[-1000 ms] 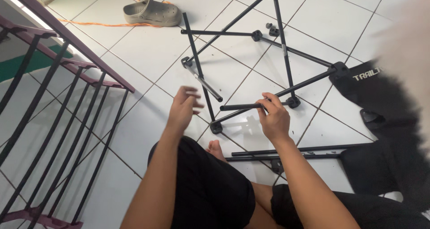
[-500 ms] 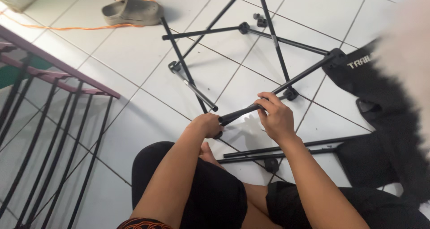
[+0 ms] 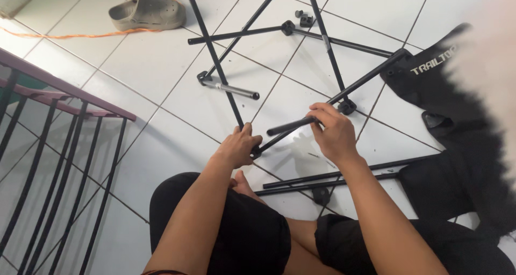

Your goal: The person assembles a black metal furniture frame on a tiled floor. They connect multiple tubular legs and crossbars using a small hex key to tighten the joints, gradually building the base structure.

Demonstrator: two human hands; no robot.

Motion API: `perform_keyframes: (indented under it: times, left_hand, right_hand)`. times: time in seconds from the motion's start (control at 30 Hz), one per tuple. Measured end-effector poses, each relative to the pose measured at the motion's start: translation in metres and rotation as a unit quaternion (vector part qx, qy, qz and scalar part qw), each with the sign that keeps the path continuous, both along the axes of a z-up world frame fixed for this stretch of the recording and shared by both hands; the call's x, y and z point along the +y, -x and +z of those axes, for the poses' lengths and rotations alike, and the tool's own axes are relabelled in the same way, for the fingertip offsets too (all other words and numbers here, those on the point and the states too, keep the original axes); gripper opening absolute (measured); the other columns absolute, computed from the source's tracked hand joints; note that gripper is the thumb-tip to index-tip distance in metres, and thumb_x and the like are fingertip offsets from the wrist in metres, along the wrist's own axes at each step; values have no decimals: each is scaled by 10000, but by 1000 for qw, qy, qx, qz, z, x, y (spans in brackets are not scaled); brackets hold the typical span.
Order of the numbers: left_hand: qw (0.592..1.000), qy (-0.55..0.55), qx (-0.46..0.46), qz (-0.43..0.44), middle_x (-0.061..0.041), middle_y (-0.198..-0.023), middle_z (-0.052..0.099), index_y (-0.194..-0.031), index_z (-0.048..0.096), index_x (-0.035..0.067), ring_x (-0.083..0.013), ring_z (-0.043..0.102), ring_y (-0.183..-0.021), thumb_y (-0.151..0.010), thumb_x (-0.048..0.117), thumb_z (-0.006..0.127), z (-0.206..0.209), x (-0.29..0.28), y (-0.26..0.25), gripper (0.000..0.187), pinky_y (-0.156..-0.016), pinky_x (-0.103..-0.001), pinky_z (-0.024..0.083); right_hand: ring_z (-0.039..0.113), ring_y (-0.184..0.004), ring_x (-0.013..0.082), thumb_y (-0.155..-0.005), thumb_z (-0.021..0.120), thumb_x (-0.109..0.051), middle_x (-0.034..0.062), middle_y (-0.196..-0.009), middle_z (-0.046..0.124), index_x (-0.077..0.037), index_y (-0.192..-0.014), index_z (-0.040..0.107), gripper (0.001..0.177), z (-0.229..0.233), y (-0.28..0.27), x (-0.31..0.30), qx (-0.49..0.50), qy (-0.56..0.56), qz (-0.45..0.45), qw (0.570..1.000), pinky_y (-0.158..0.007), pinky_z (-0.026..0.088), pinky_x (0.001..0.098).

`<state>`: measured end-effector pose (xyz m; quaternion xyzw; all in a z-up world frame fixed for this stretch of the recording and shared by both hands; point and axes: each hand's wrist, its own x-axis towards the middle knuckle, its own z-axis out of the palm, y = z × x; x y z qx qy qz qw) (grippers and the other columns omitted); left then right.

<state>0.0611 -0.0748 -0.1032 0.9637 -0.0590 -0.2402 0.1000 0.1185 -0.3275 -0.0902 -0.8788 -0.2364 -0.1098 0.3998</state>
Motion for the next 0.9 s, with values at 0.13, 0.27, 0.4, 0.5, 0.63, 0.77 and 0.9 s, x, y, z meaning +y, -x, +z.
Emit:
perform_keyframes:
  times: [0.13, 0.27, 0.4, 0.5, 0.63, 0.77, 0.9]
  left_hand:
    - [997, 67, 1, 31, -42, -1524, 435, -1302, 632, 208, -302, 649, -1121, -747, 36, 753, 9, -2, 4, 593, -945, -396, 563]
    - [976, 182, -101, 59, -23, -1347, 581, -1322, 620, 151, -255, 621, -1156, -768, -4, 704, 25, -1, 12, 581, -975, -374, 539]
    - [973, 164, -149, 63, -26, -1280, 602, -1343, 604, 165, -248, 607, -1171, -847, 56, 704, 44, 0, 15, 517, -1000, -369, 520]
    - [974, 150, -161, 48, -26, -1257, 614, -1376, 580, 193, -250, 602, -1171, -895, 139, 709, 56, 2, 16, 502, -1010, -382, 506]
    - [976, 123, -177, 24, -18, -1298, 621, -1492, 491, 270, -251, 602, -1108, -950, 198, 646, 60, 1, 18, 568, -997, -381, 503]
    - [971, 134, -198, -10, 5, -1341, 648, -1474, 516, 296, -240, 617, -1086, -968, 200, 626, 57, 0, 16, 527, -987, -366, 521]
    - [963, 144, -225, -44, -8, -1355, 658, -1346, 653, 279, -255, 636, -1121, -955, 160, 624, 50, 0, 13, 410, -944, -374, 544]
  right_hand:
    - [723, -988, 303, -871, 734, -37, 93, -1167, 731, -35, -1023, 726, 152, 12, -16, -8, -34, -57, 5, 998, -832, 562, 354]
    - [702, -833, 263, -906, 766, -138, 113, -998, 736, -22, -1051, 723, 191, 27, -40, -8, 36, -72, -41, 996, -741, 534, 337]
    - [695, -782, 206, -924, 753, -168, 85, -904, 751, -39, -1030, 751, 167, 36, -51, -2, 95, -81, -45, 991, -717, 523, 320]
    - [695, -784, 185, -921, 752, -171, 71, -872, 755, -48, -1033, 762, 166, 38, -54, 5, 132, -95, -57, 985, -726, 523, 314]
    - [699, -819, 176, -913, 768, -175, 67, -899, 753, -41, -1045, 757, 188, 32, -56, 5, 118, -114, -54, 985, -754, 529, 313]
    - [715, -958, 212, -906, 761, -182, 124, -1152, 731, -36, -1122, 741, 262, 27, -65, -6, 93, -115, -10, 989, -855, 548, 323]
    - [695, -1127, 278, -940, 758, -213, 157, -1402, 641, -15, -1143, 727, 285, 32, -71, -17, 88, -50, 17, 995, -949, 535, 356]
